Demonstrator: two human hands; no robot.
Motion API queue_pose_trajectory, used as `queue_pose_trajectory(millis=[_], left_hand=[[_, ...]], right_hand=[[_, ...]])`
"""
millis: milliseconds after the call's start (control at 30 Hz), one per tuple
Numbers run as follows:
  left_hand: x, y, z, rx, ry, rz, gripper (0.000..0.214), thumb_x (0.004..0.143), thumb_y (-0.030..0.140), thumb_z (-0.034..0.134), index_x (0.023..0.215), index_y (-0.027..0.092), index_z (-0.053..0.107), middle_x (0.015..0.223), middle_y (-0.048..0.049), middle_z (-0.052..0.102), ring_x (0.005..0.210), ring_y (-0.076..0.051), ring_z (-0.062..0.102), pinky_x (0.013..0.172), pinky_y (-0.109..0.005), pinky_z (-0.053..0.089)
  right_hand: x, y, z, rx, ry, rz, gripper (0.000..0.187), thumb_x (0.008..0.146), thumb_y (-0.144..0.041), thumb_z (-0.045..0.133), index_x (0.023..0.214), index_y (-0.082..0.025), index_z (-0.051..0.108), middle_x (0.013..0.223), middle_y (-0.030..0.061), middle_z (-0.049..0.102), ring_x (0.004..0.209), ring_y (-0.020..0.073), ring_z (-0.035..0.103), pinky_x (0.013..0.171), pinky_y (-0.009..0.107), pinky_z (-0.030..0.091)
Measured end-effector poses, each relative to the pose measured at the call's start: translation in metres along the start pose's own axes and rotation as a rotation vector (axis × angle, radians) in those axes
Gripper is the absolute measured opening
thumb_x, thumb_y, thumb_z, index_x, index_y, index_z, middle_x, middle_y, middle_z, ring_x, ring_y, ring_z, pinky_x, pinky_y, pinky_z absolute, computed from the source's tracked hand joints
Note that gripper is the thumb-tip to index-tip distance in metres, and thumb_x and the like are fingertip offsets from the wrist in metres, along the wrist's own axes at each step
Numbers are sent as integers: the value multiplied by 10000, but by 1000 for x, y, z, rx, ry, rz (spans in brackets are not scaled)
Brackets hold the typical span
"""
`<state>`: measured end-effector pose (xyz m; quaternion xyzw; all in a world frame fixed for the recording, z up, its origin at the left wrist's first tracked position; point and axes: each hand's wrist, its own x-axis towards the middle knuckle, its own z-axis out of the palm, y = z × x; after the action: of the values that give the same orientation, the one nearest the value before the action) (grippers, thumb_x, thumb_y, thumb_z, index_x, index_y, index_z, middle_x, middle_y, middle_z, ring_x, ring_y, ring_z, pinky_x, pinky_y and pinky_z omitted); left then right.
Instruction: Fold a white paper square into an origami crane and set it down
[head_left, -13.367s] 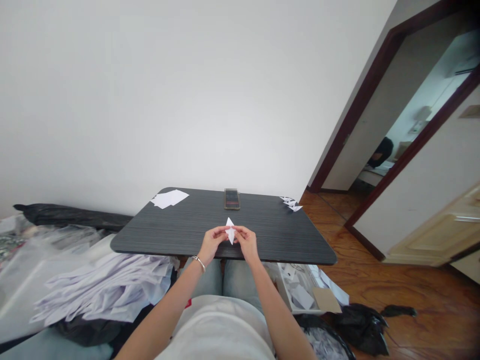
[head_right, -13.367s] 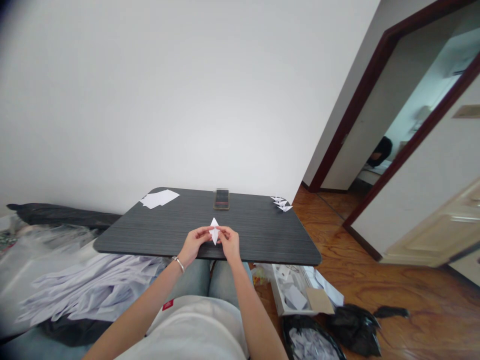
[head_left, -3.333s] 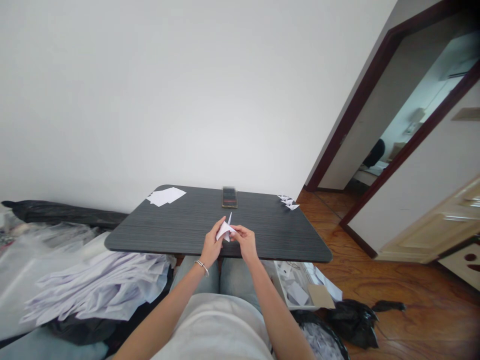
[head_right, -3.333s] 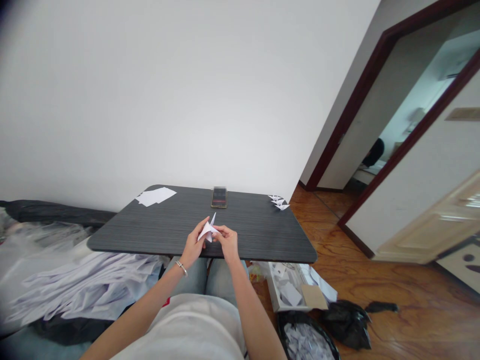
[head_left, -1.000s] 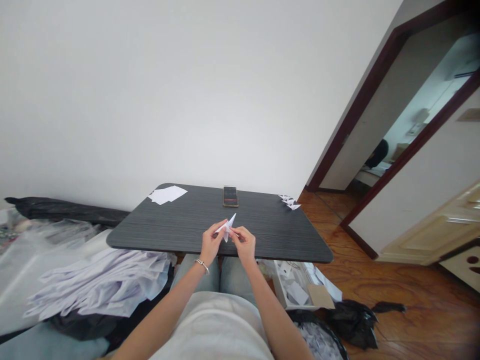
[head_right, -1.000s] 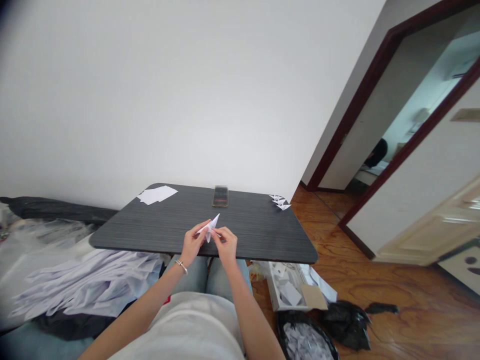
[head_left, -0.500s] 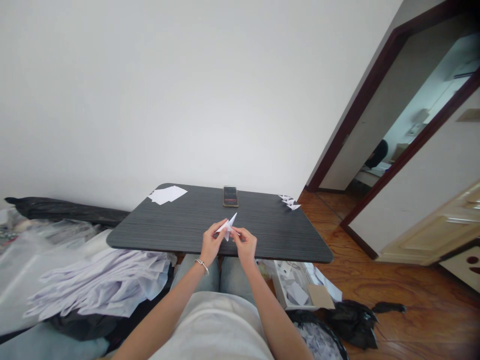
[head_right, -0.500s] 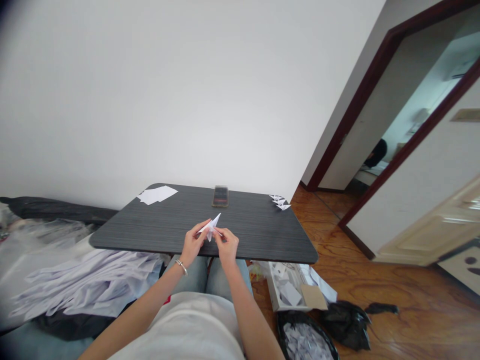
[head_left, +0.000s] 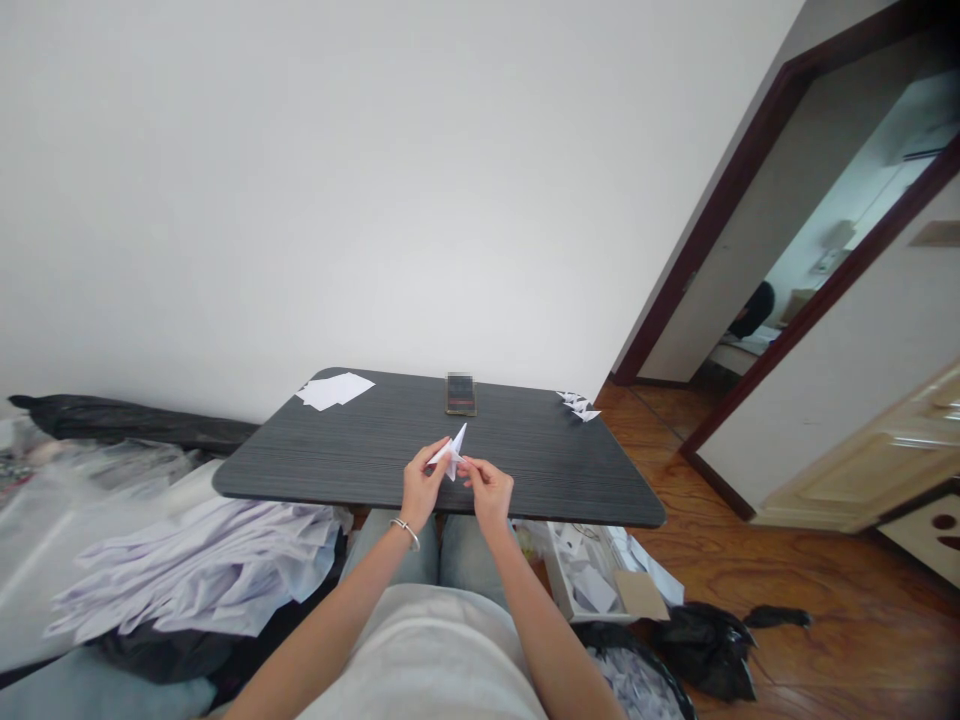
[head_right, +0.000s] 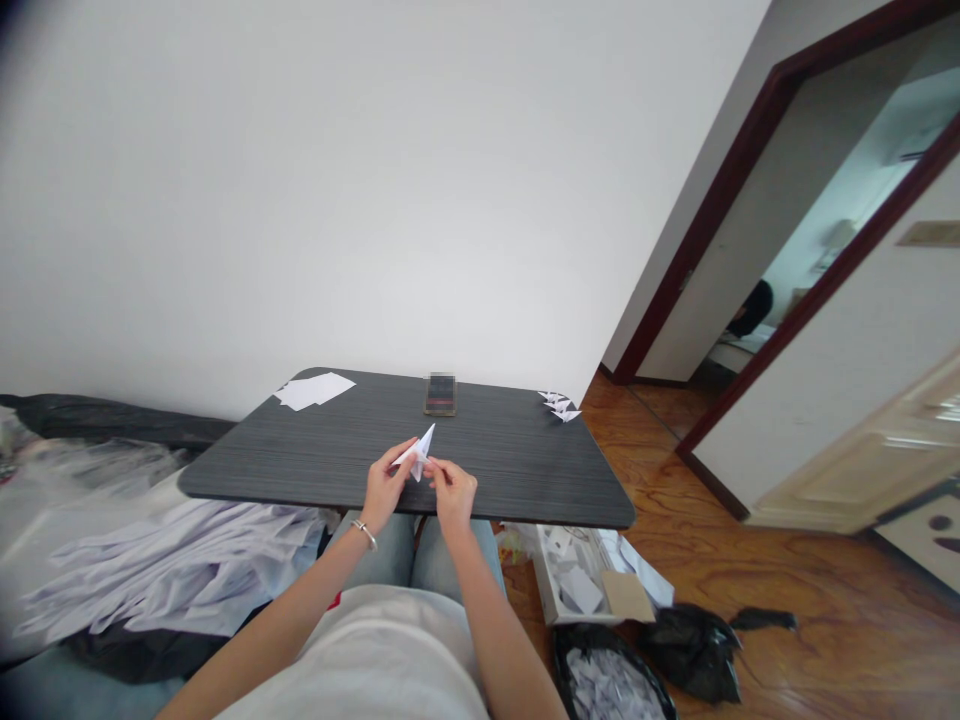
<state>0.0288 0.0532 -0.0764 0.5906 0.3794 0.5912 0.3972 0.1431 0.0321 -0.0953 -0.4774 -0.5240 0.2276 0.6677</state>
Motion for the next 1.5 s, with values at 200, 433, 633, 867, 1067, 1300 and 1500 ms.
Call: queue_pose_trajectory(millis=[200,433,633,867,1067,1300,1500], left_hand=[[-1,5,0,56,-43,83,342,753,327,560,1058,182,613,961,-76,618,874,-192,558,742,-290,439],[-6,13,-3,-43,-120,77,366,749,328,565,1097,215,589,1036,-74,587,925,-191,541,755,-282,448],[-6,13,-4,-100,-138,102,348,752,303,573,1080,190,603,1071,-95,574,972,-209,528,810,-314,431],[-3,9,-5,-135,-136,109,279,741,281,591,1002,200,647,1039,-83,585,989,-217,524,834,-340,428],[-5,10,-6,-144,-206,50,304,775,308,543,1045,194,623,1146,-99,545,928,-200,537,621,-238,467],[-5,5,-7,-115,-216,37,354,792,322,511,1113,189,581,1201,-95,530,819,-175,560,545,-223,441],[-4,2,-7,-70,-160,-32,373,766,310,548,1099,150,593,1038,-88,643,638,-133,564,564,-241,452]], right_hand=[[2,-4,0,-89,-40,-15,205,763,-331,546,808,-173,668,706,44,679,636,172,625,524,245,494],[1,-5,-2,-35,18,-8,214,783,-320,504,812,-165,649,690,38,652,608,163,616,469,232,487],[1,-6,-2,3,65,-8,216,778,-312,504,816,-156,648,717,48,647,611,158,612,471,233,489],[0,-8,-2,11,76,-2,227,780,-331,506,819,-154,643,711,46,641,612,158,607,467,230,480],[1,-6,-2,20,94,15,222,781,-328,515,816,-147,638,714,48,642,604,156,601,467,231,473],[2,-6,-3,28,93,27,223,781,-329,517,826,-144,634,730,53,646,610,155,601,463,225,470],[2,-7,-3,15,100,29,229,782,-328,512,822,-140,637,727,54,646,601,152,596,467,226,470]])
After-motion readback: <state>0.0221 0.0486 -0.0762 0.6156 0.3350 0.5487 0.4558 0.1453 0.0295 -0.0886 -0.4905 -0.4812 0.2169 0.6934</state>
